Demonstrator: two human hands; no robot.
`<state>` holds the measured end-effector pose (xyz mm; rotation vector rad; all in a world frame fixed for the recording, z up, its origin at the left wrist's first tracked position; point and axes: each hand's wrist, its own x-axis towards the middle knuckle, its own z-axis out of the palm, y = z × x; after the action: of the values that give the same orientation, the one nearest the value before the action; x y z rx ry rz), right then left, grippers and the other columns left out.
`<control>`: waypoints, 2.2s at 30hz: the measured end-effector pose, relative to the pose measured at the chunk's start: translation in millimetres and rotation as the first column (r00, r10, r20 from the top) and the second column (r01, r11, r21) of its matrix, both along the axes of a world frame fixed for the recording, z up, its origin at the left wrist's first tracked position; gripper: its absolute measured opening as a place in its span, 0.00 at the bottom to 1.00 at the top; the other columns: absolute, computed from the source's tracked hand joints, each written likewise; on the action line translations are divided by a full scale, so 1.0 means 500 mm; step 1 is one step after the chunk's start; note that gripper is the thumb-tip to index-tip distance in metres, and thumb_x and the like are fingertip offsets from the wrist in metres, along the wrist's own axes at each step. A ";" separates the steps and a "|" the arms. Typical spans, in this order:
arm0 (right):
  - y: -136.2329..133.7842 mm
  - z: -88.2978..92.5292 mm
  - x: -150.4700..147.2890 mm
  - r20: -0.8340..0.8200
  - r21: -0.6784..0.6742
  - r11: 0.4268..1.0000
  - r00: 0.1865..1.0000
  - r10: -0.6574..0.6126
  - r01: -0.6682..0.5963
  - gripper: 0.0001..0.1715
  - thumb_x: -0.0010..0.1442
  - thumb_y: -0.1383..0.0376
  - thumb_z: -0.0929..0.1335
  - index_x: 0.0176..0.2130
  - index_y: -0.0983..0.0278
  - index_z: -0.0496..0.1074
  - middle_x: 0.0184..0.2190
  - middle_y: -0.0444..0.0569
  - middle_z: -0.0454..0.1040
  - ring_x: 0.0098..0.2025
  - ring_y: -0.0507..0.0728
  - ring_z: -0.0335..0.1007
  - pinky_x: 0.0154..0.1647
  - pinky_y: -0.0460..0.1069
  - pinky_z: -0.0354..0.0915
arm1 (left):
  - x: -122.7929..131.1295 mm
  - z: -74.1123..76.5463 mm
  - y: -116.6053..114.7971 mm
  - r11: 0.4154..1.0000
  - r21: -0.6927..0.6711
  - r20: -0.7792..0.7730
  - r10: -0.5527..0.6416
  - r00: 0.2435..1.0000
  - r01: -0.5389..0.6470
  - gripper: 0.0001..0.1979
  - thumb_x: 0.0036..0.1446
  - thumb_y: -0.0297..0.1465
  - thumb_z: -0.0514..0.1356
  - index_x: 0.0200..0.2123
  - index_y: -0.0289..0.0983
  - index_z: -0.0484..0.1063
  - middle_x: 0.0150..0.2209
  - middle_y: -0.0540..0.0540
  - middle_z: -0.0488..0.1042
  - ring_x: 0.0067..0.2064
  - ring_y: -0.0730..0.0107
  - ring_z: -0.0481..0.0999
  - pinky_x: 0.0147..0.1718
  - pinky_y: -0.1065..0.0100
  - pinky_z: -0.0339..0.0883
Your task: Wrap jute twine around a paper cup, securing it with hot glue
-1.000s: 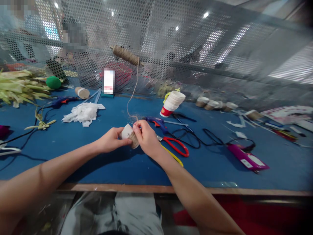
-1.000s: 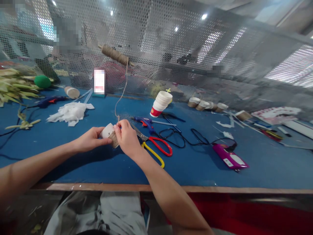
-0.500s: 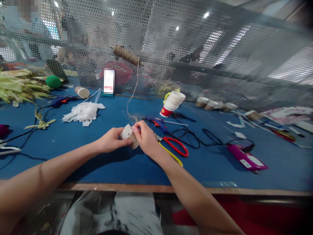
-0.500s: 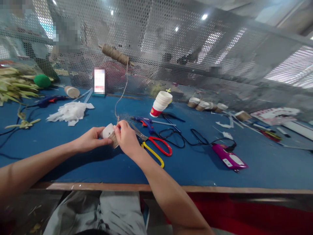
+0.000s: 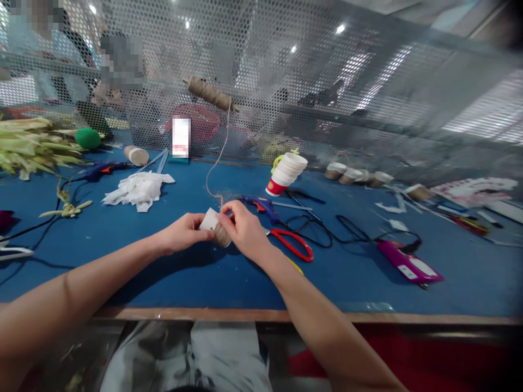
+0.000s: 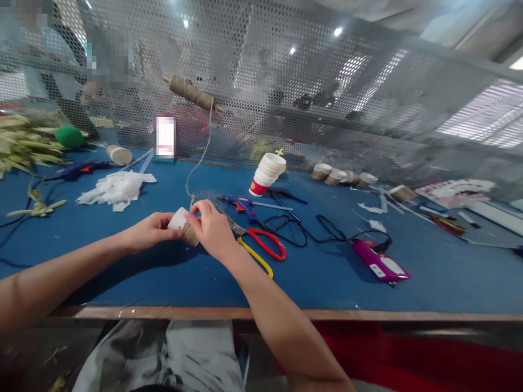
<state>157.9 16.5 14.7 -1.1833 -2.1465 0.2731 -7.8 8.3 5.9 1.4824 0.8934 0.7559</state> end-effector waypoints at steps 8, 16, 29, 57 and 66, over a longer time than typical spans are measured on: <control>0.118 0.014 0.150 0.116 -0.134 0.854 0.864 -0.490 0.503 0.12 0.46 0.68 0.66 0.16 0.62 0.60 0.17 0.48 0.63 0.28 0.58 0.65 0.30 0.53 0.58 | -0.005 -0.018 0.012 0.993 0.102 -0.061 0.070 0.996 -0.063 0.17 0.45 0.34 0.58 0.37 0.30 0.69 0.35 0.44 0.74 0.36 0.65 0.71 0.41 0.63 0.62; 0.158 -0.023 0.190 0.074 -0.357 0.802 0.870 -0.487 0.479 0.13 0.37 0.75 0.66 0.12 0.62 0.60 0.09 0.42 0.58 0.20 0.56 0.63 0.24 0.52 0.59 | -0.009 -0.023 0.018 0.981 0.189 -0.152 0.060 0.987 -0.030 0.16 0.46 0.35 0.57 0.36 0.29 0.69 0.33 0.44 0.74 0.34 0.66 0.71 0.38 0.64 0.63; 0.016 0.063 0.108 -0.477 -0.539 0.834 0.859 -0.186 -0.119 0.11 0.45 0.65 0.68 0.31 0.68 0.68 0.20 0.45 0.69 0.20 0.49 0.63 0.18 0.45 0.60 | -0.023 -0.028 0.036 0.986 0.163 -0.194 0.008 0.981 0.024 0.18 0.45 0.35 0.57 0.36 0.28 0.69 0.33 0.43 0.74 0.34 0.65 0.71 0.38 0.65 0.62; -0.032 0.058 0.083 -0.117 -0.449 0.892 0.985 -0.126 0.061 0.11 0.47 0.60 0.66 0.22 0.66 0.67 0.13 0.42 0.65 0.15 0.49 0.58 0.17 0.45 0.57 | -0.019 -0.029 0.040 0.995 0.088 -0.145 0.064 0.987 -0.051 0.13 0.44 0.30 0.57 0.35 0.28 0.69 0.32 0.45 0.73 0.31 0.70 0.69 0.35 0.69 0.61; -0.039 0.060 0.078 -0.043 -0.293 0.956 0.998 -0.043 0.028 0.08 0.48 0.63 0.65 0.25 0.66 0.70 0.23 0.46 0.71 0.25 0.53 0.64 0.28 0.47 0.62 | -0.021 -0.025 0.037 0.994 0.104 -0.168 0.048 0.985 -0.031 0.14 0.46 0.32 0.57 0.36 0.28 0.69 0.34 0.44 0.73 0.33 0.70 0.69 0.35 0.69 0.61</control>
<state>197.0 -3.0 45.0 -1.3624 -2.0894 0.6151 -18.0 26.9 -6.7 1.6416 1.0291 0.7199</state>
